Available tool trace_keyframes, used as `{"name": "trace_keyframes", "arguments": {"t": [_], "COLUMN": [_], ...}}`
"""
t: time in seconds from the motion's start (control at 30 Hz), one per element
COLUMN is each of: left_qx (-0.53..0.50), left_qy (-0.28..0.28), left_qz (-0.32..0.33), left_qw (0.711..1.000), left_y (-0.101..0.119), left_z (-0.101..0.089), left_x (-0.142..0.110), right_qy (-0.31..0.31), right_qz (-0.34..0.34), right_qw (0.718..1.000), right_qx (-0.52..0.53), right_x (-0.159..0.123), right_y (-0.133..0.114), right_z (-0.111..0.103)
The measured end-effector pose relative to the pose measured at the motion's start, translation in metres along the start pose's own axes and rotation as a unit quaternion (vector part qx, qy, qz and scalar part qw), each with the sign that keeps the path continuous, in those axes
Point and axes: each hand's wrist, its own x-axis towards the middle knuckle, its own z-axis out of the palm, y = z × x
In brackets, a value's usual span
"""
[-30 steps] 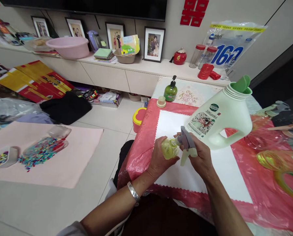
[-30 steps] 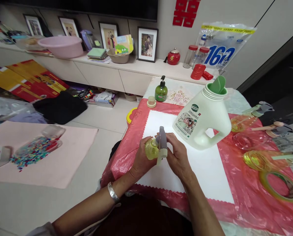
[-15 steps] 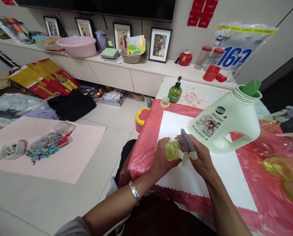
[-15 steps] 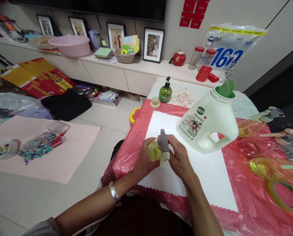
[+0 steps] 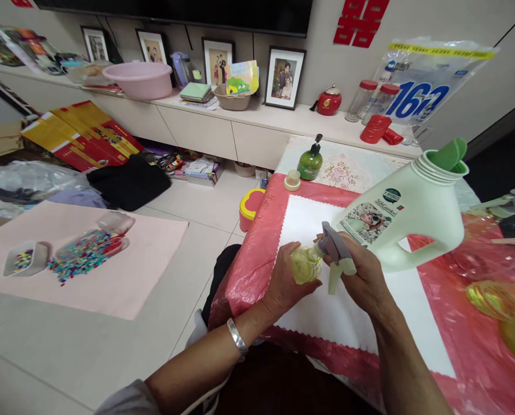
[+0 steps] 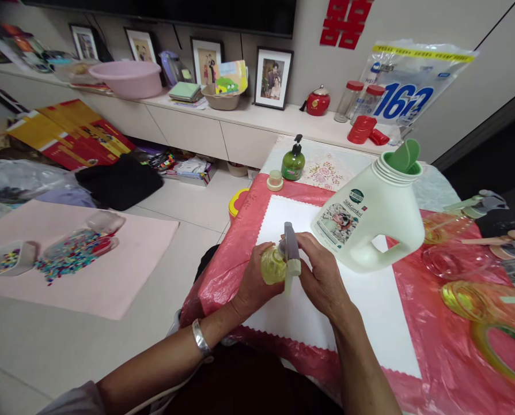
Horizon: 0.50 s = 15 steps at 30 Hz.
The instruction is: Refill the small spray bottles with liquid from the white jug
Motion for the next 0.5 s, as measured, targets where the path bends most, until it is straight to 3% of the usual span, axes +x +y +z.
{"name": "trace_keyframes", "arguments": {"t": [0.17,0.5], "left_qx": [-0.003,0.000], "left_qy": [-0.006,-0.001], "left_qz": [-0.008,-0.007], "left_qw": [1.000,1.000], "left_y": [0.002,-0.001], "left_z": [-0.002,-0.001], "left_x": [0.000,0.000], "right_qy": [-0.063,-0.044], "right_qz": [0.014,0.011], "right_qw": [0.998,0.998], "right_qx": [0.016,0.053], "right_x": [0.003,-0.006], "right_y": [0.001,0.010], "right_z": [-0.004,0.006]}}
